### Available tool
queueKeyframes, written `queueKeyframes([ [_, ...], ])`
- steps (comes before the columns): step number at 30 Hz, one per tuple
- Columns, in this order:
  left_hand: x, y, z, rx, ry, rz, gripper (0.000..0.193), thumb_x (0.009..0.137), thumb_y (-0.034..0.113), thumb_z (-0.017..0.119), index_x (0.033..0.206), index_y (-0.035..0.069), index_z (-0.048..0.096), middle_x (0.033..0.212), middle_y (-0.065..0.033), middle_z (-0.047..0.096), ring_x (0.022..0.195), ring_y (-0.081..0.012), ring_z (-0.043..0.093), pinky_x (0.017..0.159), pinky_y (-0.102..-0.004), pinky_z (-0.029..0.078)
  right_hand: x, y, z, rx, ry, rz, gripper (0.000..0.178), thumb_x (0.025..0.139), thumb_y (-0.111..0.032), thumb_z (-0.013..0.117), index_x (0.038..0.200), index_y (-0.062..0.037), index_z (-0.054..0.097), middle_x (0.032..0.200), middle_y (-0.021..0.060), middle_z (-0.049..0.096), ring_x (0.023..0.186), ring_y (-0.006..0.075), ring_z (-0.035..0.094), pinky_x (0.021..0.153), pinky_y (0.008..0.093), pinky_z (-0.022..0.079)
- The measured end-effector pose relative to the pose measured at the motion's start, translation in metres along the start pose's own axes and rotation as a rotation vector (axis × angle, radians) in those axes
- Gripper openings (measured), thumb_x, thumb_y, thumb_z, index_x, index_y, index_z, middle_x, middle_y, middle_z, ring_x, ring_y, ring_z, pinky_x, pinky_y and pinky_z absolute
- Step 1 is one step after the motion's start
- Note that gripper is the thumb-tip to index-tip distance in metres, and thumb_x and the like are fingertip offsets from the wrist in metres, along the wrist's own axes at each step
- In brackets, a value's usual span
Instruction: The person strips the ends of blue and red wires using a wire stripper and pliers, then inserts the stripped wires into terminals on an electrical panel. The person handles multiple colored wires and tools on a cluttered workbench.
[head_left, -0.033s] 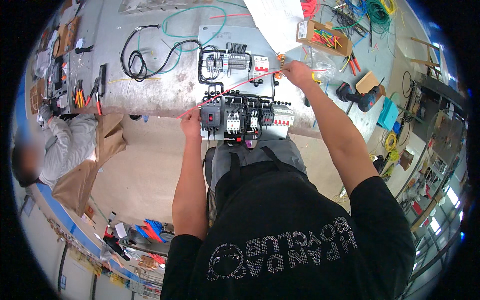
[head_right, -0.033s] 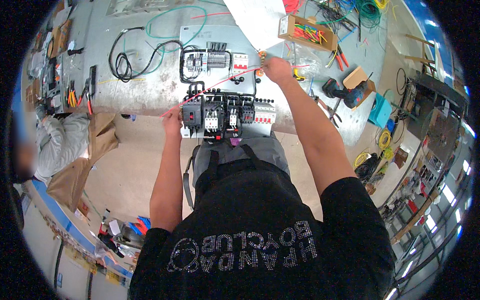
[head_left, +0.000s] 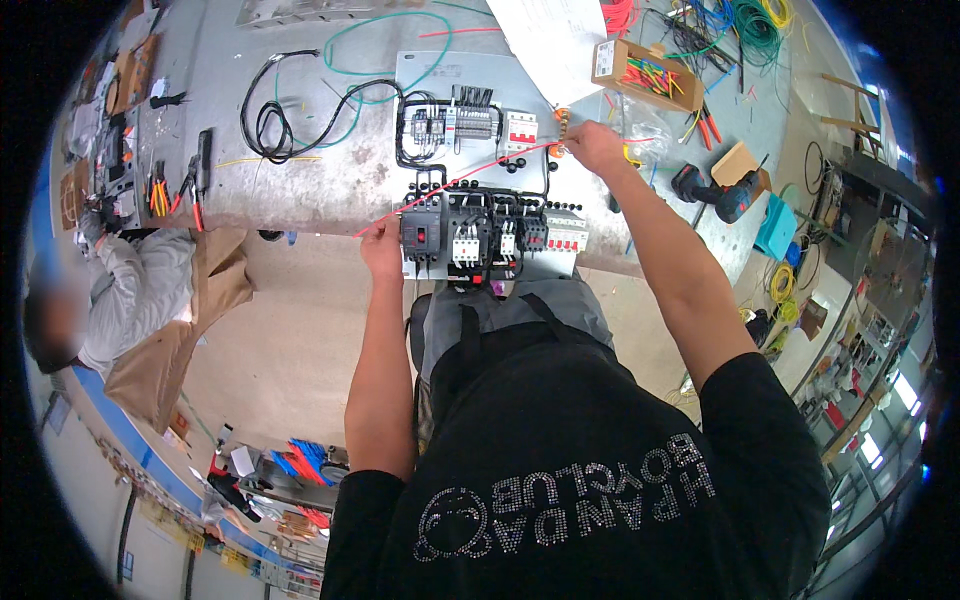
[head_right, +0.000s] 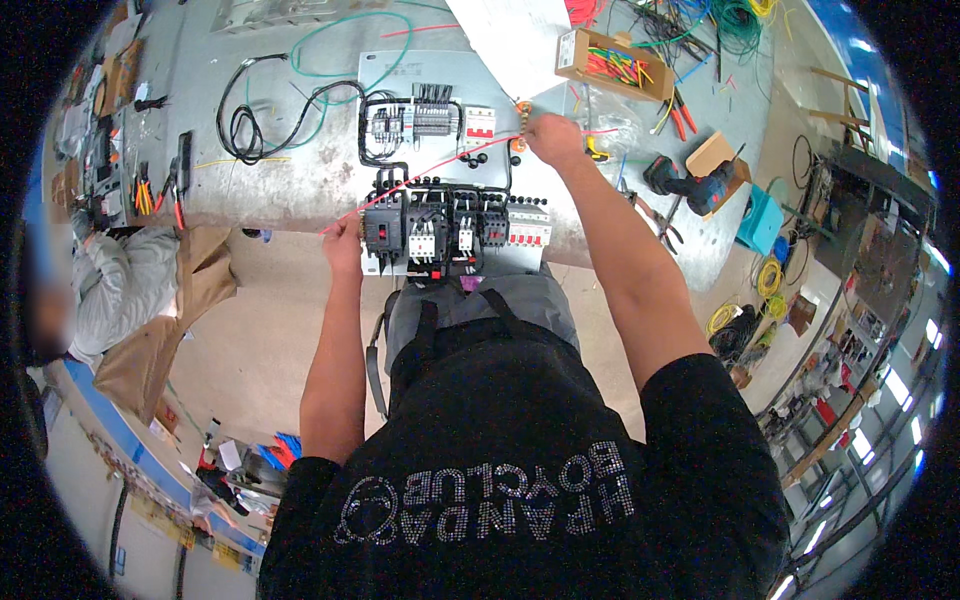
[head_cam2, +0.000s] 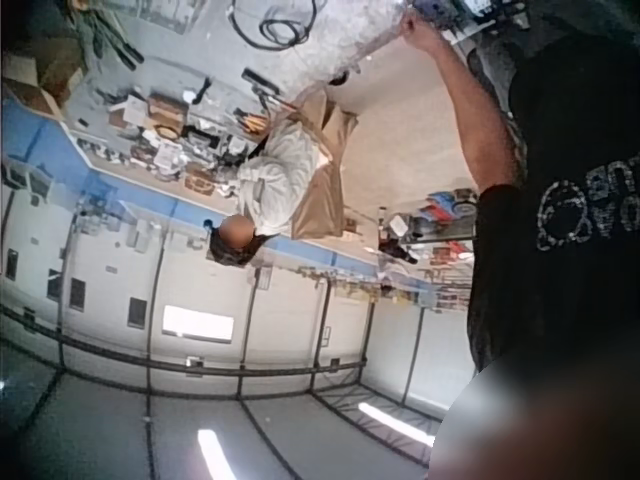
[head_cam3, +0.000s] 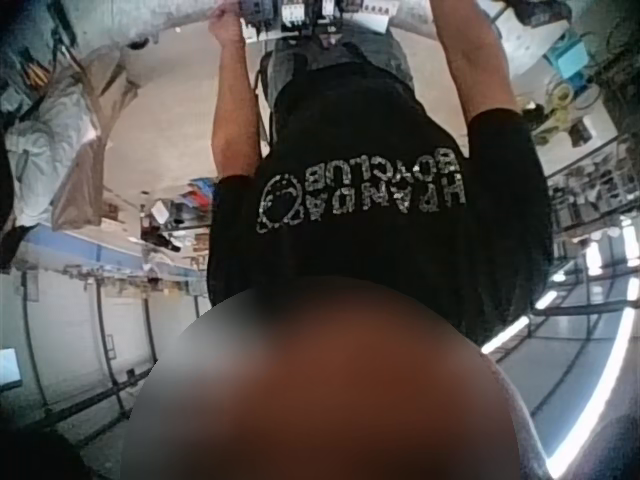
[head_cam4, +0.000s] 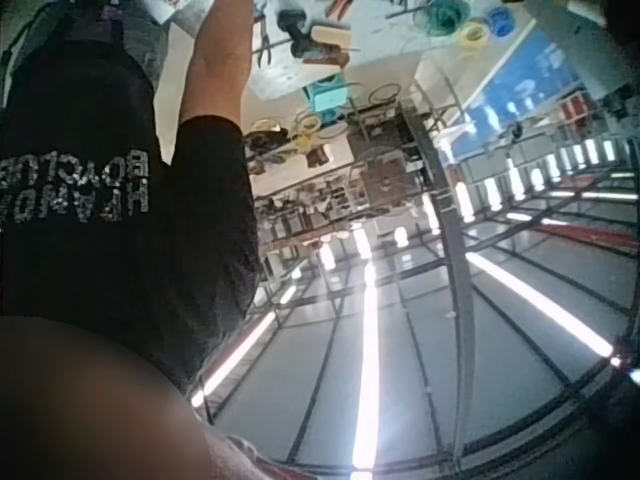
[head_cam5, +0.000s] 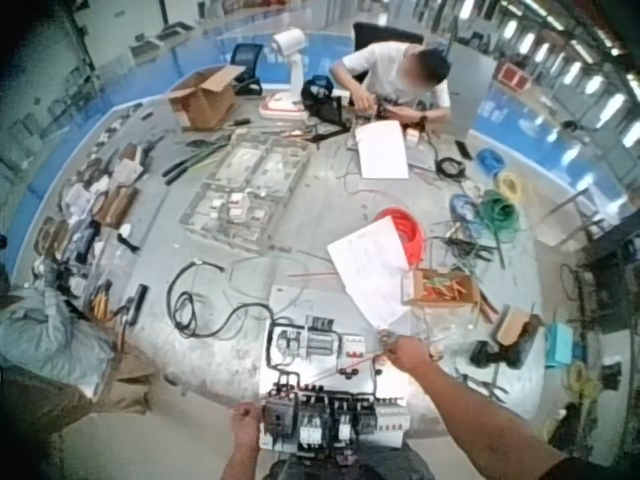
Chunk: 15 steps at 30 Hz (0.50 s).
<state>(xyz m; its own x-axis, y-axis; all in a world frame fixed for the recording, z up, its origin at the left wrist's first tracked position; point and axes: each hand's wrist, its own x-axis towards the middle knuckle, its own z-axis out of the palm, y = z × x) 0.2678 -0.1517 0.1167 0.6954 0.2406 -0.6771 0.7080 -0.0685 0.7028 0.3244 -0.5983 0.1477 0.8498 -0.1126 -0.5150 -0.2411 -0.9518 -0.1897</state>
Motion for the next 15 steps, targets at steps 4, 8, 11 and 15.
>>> queueKeyframes([
  [4, -0.015, 0.019, 0.014, 0.239, 0.065, 0.303, 0.016, 0.092, 0.017, 0.072, 0.097, 0.002, 0.070, 0.072, -0.0020, 0.063, 0.065, -0.0101, 0.057, 0.060, -0.0281, 0.047, -0.003, 0.000, 0.000, -0.015, 0.006, 0.022, 0.022, 0.086, -0.032, 0.062, 0.095, -0.0182, 0.077, 0.098, 0.0140, 0.073, 0.097, 0.0341, 0.070, 0.087, 0.0474, 0.055],
  [8, -0.020, 0.030, 0.024, 0.332, 0.087, 0.366, 0.018, 0.090, 0.017, 0.073, 0.103, 0.003, 0.070, 0.073, -0.0047, 0.065, 0.066, -0.0122, 0.059, 0.061, -0.0316, 0.049, -0.001, -0.004, -0.001, -0.040, -0.036, 0.041, 0.022, 0.087, -0.032, 0.063, 0.097, -0.0185, 0.077, 0.101, 0.0135, 0.073, 0.099, 0.0329, 0.069, 0.088, 0.0477, 0.054],
  [11, -0.023, 0.034, 0.032, 0.468, 0.121, 0.363, 0.024, 0.088, 0.018, 0.074, 0.107, 0.004, 0.069, 0.072, -0.0055, 0.065, 0.065, -0.0150, 0.061, 0.061, -0.0333, 0.050, -0.005, -0.008, -0.006, -0.018, -0.051, 0.043, 0.022, 0.087, -0.033, 0.063, 0.097, -0.0187, 0.078, 0.101, 0.0137, 0.073, 0.099, 0.0330, 0.070, 0.088, 0.0479, 0.055],
  [15, -0.026, 0.023, 0.038, 0.471, 0.089, 0.282, 0.029, 0.087, 0.019, 0.076, 0.112, 0.006, 0.069, 0.071, -0.0066, 0.066, 0.064, -0.0166, 0.062, 0.062, -0.0343, 0.050, -0.006, 0.000, 0.003, -0.008, -0.006, 0.000, 0.023, 0.088, -0.034, 0.063, 0.097, -0.0190, 0.078, 0.100, 0.0138, 0.073, 0.098, 0.0335, 0.070, 0.086, 0.0473, 0.055],
])
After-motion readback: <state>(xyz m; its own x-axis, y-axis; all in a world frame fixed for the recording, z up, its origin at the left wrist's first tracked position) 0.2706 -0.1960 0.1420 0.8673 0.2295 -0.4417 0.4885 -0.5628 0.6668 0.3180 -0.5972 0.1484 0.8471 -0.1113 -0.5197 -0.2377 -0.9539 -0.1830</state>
